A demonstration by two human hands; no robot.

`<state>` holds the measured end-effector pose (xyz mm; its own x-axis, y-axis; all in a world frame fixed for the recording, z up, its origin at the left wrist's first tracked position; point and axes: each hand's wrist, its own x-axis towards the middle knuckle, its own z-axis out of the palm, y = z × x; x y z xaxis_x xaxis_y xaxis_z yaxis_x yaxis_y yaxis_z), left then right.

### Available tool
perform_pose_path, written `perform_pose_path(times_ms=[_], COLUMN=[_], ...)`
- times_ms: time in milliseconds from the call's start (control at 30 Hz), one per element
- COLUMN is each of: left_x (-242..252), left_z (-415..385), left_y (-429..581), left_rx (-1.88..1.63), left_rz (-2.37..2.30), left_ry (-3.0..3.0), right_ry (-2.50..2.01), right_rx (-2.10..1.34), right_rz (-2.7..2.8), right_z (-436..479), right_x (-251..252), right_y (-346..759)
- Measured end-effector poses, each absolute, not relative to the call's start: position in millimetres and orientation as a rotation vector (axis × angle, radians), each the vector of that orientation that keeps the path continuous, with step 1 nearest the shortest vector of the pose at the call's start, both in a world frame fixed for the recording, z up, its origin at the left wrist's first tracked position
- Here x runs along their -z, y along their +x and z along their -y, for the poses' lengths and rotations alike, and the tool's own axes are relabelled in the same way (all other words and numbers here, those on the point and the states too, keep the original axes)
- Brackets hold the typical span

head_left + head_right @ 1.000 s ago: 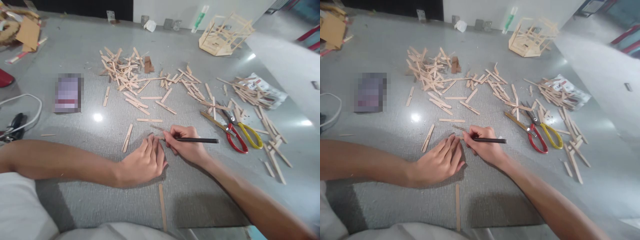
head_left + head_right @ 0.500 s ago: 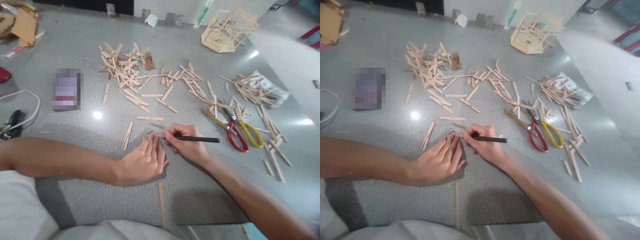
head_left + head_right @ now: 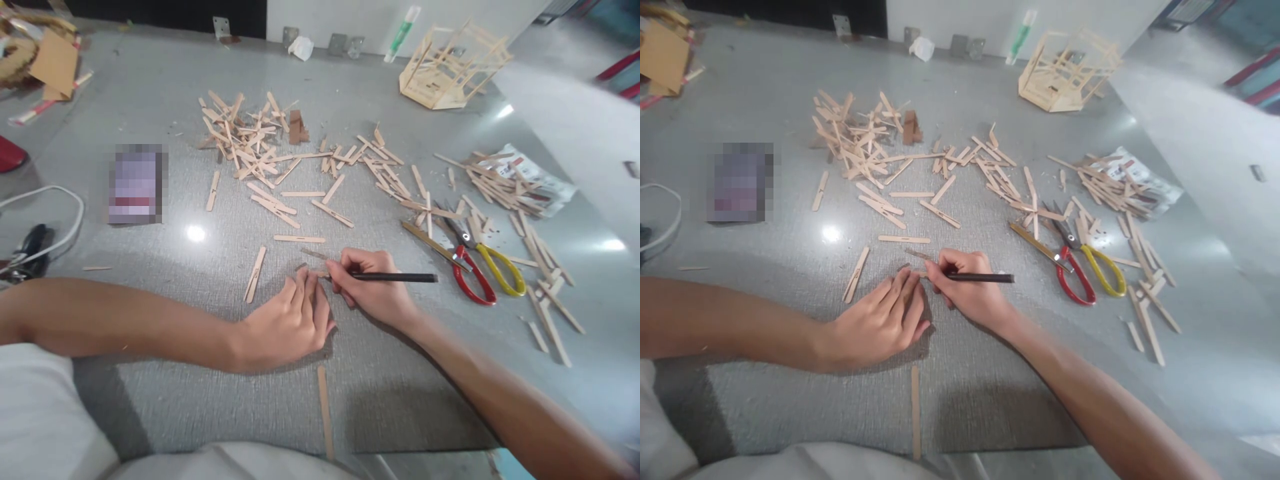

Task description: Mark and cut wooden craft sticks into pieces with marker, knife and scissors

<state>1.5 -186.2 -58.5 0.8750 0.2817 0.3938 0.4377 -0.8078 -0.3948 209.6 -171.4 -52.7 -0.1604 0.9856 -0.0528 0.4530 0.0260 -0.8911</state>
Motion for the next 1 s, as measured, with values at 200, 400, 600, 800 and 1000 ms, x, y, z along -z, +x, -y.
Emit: perform_pose_path(times_ms=[200, 400, 600, 800, 1000], left_x=[58.0, 56.5, 54.1, 53.8, 53.8], left_z=[185.9, 185.5, 185.4, 185.2, 185.7], left_y=[2.5, 1.3, 1.6, 1.1, 0.8], left_rx=[0.443, 0.43, 0.427, 0.416, 0.405], left_rz=[0.525, 0.523, 0.517, 0.509, 0.515], left_ry=[-2.548, -2.554, -2.544, -2.547, -2.551], right_ry=[-1.482, -1.463, -1.463, -1.443, -1.435], right_rx=[-1.041, -1.108, -1.13, -1.126, -1.137], right_rz=[1.722, 1.671, 1.64, 1.658, 1.652], right_z=[171.5, 171.6, 171.1, 169.9, 169.8], right_x=[52.6, 54.7, 55.5, 55.0, 53.1], right_y=[208.8, 210.7, 211.9, 212.1, 211.8])
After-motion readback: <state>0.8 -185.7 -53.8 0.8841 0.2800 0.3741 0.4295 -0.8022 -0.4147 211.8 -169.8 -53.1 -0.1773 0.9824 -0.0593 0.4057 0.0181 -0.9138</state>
